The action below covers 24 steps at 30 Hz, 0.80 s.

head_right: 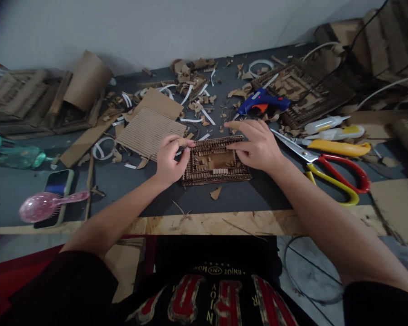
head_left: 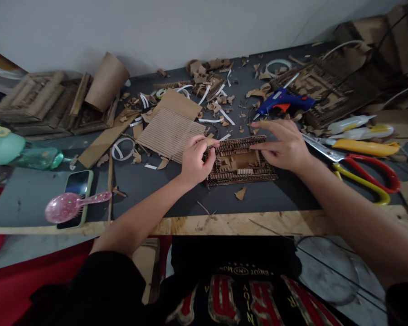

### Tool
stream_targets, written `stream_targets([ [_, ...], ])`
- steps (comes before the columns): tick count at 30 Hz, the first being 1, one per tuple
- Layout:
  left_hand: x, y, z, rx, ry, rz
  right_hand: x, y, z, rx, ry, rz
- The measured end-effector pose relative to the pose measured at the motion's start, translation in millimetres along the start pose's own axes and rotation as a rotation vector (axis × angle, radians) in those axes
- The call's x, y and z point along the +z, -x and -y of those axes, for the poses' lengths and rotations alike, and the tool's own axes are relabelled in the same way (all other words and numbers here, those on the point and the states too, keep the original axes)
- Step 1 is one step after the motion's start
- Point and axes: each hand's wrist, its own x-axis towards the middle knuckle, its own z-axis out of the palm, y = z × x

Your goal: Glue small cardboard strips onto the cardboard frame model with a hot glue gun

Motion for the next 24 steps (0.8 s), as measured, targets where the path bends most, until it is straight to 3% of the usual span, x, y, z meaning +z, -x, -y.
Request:
stream_targets([
  [13, -1.1, -0.3, -0.2, -0.002, -0.026, 0.027, 1.9, 0.1, -1.8, -0.079, 0.001, -0.065],
  [19, -0.9, -0.8, -0.9, 0.04, 0.015, 0.001, 0.4, -1.3, 0.9, 0.02, -0.045, -0.004],
  [24, -1.0, -0.3, -0.2, 0.011, -0.025, 0.03, 2.7, 0.7, -2.2, -0.083, -0.086, -0.093],
])
